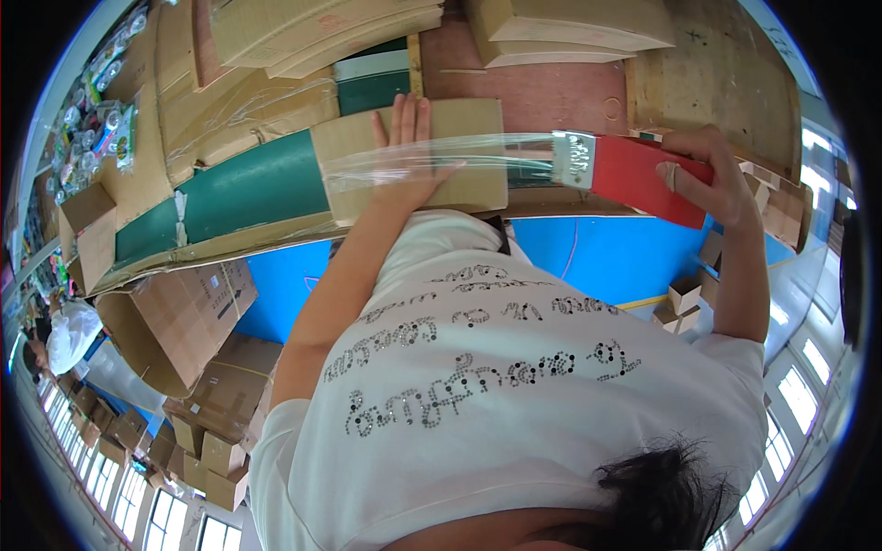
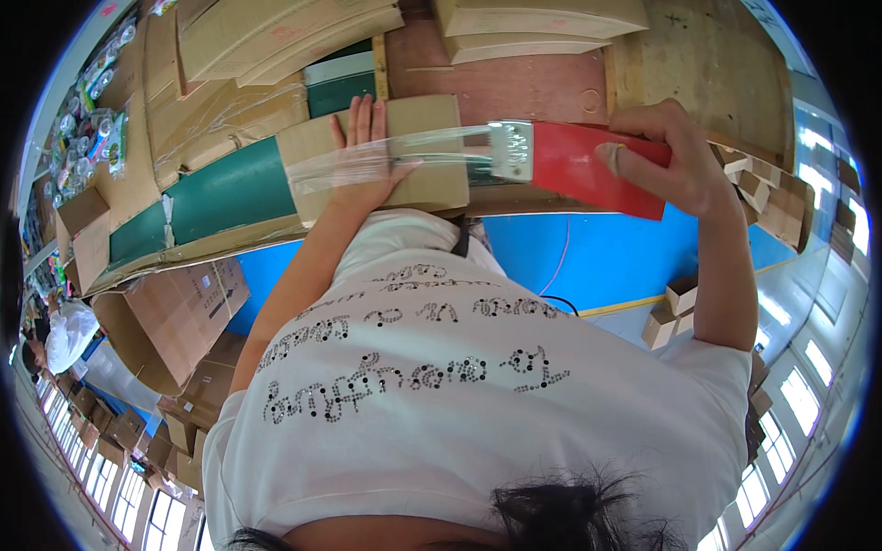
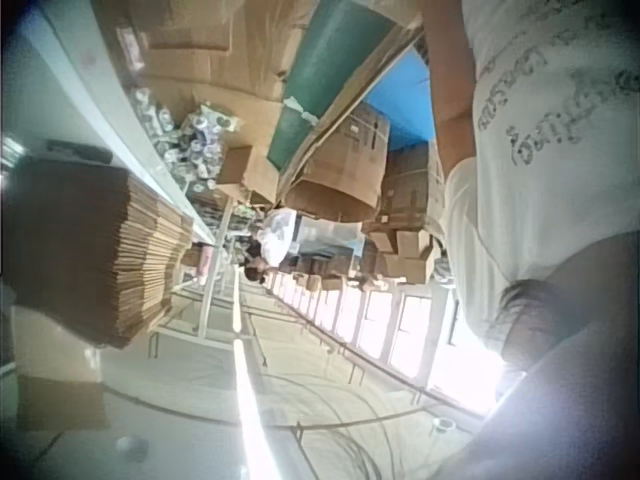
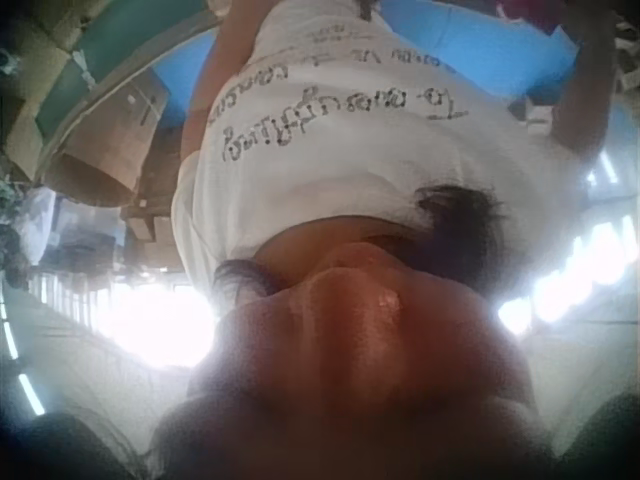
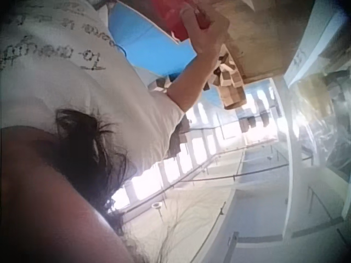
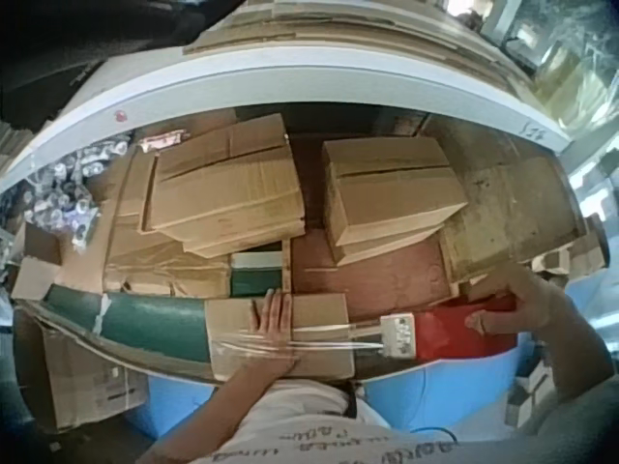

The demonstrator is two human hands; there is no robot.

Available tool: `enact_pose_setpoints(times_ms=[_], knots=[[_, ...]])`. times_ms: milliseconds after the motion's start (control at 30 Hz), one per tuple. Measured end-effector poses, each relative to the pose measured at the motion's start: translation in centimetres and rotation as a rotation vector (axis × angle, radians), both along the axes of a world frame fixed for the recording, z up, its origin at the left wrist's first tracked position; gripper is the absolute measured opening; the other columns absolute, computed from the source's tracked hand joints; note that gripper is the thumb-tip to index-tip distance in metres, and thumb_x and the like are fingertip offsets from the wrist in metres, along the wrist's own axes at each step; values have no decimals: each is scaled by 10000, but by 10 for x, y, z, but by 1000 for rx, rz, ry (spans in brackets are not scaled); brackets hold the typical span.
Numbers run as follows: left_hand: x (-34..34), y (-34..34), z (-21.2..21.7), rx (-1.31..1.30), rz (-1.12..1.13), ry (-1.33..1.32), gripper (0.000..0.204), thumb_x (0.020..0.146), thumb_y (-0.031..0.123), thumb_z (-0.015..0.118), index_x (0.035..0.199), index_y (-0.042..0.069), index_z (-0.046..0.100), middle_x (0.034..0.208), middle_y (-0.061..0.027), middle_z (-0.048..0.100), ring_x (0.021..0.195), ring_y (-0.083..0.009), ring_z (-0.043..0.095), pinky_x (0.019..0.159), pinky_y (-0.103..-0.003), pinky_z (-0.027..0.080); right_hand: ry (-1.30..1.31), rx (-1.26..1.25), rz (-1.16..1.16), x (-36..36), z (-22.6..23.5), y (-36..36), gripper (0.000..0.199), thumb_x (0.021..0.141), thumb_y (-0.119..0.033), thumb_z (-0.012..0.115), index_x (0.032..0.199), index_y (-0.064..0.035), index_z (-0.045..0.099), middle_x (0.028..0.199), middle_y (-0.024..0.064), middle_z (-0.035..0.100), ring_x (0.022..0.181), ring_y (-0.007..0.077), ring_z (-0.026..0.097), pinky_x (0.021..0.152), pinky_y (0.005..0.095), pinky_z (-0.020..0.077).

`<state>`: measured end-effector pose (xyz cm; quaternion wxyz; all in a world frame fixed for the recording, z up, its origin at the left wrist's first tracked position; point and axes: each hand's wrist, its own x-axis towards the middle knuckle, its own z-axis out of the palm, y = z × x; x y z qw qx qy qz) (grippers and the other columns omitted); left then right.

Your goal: The person packs packaged items into cardboard boxes by hand, folds the box flaps closed, and seals the boxes shut using a tape dispenser before stacking them.

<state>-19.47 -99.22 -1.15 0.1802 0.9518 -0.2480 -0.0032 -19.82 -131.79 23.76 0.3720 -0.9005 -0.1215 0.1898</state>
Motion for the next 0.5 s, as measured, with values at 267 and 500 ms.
enact_pose_setpoints(times_ms=[267,500], knots=[[-7,2,-4,53,13,-100,1005,821,664,513,1468,-48,223,1522,-254,230,1432,-373,203,1132,-589,100,203,-193,2,-18,-63,-26,279,820,-271,672,895,-3,690,665,131,607,638,221,552,653,344,460],[-7,1,-6,55,48,-113,987,815,638,556,1470,-33,250,1534,-255,207,1435,-366,209,1123,-580,149,40,-30,9,-17,-71,-31,215,807,-219,653,812,-4,667,631,119,600,524,206,521,520,325,432]])
